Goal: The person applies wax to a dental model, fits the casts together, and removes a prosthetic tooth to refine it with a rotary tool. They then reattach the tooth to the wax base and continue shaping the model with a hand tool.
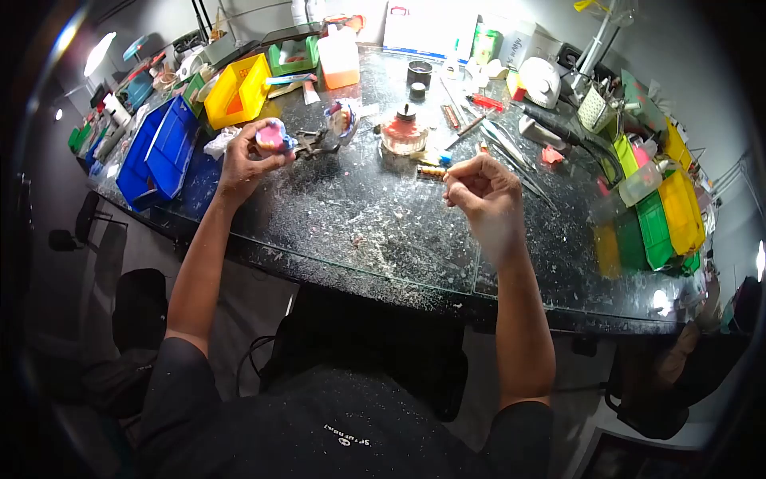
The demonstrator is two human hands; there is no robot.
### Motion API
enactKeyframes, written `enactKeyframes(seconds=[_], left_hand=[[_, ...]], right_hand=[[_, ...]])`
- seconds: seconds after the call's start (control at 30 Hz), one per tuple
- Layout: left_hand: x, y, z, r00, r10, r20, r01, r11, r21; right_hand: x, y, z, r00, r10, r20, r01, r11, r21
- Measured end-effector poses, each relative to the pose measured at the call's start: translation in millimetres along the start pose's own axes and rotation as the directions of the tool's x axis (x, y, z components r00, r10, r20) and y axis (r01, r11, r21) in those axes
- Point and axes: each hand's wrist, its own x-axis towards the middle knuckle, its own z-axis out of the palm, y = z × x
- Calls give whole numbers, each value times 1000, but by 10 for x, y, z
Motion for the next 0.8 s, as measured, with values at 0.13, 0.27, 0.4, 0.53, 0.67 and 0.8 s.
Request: enactKeyframes(seconds=[0.13, 0.27, 0.4, 0.53, 0.67, 0.8], left_hand=[[68, 267, 16, 998, 36, 58, -28, 990, -135], [167, 296, 32, 987, -14, 158, 53, 968, -246], [194, 154, 43, 964, 2, 266, 106, 916, -388], [198, -125, 126, 963, 77, 258, 110, 763, -637], [296, 15, 139, 968, 56, 246, 120, 755, -645], [730, 379, 175, 983, -139, 118, 169, 937, -305]], right_hand=[[8, -7, 4, 998, -9, -66, 9, 1000, 4], [42, -10, -34, 991, -47, -122, 41, 998, -51], [50, -17, -71, 989, -85, -125, 84, 996, -9], [55, -90, -74, 985, -99, -145, 102, 995, 15], [101, -117, -164, 982, -115, -147, 116, 993, -2], [191, -267, -329, 976, -165, -139, 149, 982, -119]])
